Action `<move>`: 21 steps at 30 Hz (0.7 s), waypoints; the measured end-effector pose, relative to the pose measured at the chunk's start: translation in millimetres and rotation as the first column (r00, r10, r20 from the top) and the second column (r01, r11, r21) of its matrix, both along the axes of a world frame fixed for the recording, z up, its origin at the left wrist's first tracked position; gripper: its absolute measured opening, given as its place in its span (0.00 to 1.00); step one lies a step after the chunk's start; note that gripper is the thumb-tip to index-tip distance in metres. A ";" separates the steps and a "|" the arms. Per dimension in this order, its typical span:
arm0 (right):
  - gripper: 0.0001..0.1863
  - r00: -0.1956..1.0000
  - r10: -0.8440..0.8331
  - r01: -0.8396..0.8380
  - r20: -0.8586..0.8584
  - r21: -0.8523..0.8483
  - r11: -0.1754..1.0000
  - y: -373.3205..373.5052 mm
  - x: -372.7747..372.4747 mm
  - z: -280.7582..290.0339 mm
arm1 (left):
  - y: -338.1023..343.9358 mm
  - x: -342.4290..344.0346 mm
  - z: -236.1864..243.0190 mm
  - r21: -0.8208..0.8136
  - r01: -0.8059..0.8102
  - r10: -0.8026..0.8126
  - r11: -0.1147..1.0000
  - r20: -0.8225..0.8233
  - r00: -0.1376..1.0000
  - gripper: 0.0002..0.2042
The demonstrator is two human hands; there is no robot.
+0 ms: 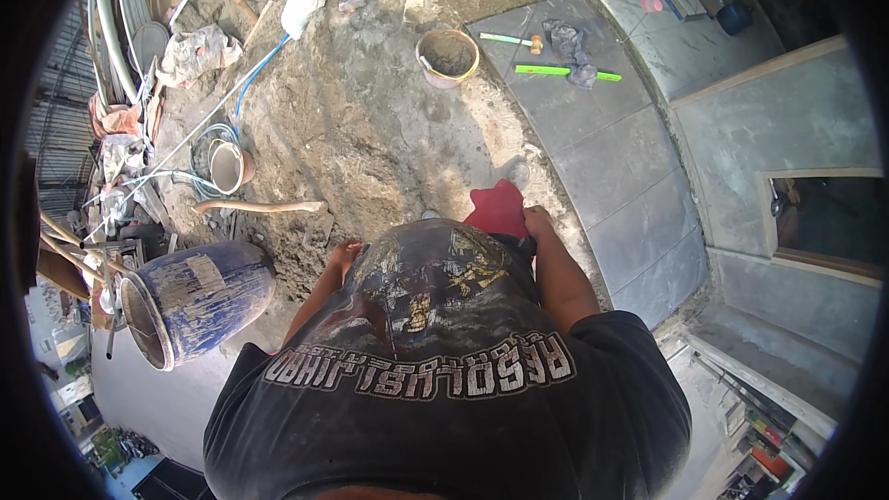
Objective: Tiling a floor area in a renovation site.
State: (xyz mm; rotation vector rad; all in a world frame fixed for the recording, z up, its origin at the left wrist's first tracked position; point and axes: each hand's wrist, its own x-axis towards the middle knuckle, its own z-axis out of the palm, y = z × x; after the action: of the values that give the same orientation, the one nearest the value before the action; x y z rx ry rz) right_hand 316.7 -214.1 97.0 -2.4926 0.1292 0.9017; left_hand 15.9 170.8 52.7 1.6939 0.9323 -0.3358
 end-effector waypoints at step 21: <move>0.19 0.999 0.032 -0.032 0.019 0.020 0.999 -7.6 0.7 -17.4 | 4.0 2.2 -4.0 -0.177 -0.150 0.140 0.973 -0.064 0.988 0.14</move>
State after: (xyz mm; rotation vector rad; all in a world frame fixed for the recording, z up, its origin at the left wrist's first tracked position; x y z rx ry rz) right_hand 317.4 -221.7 79.6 -2.4907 0.0738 0.8878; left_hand 18.1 174.8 48.7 1.4481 1.0261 -0.3569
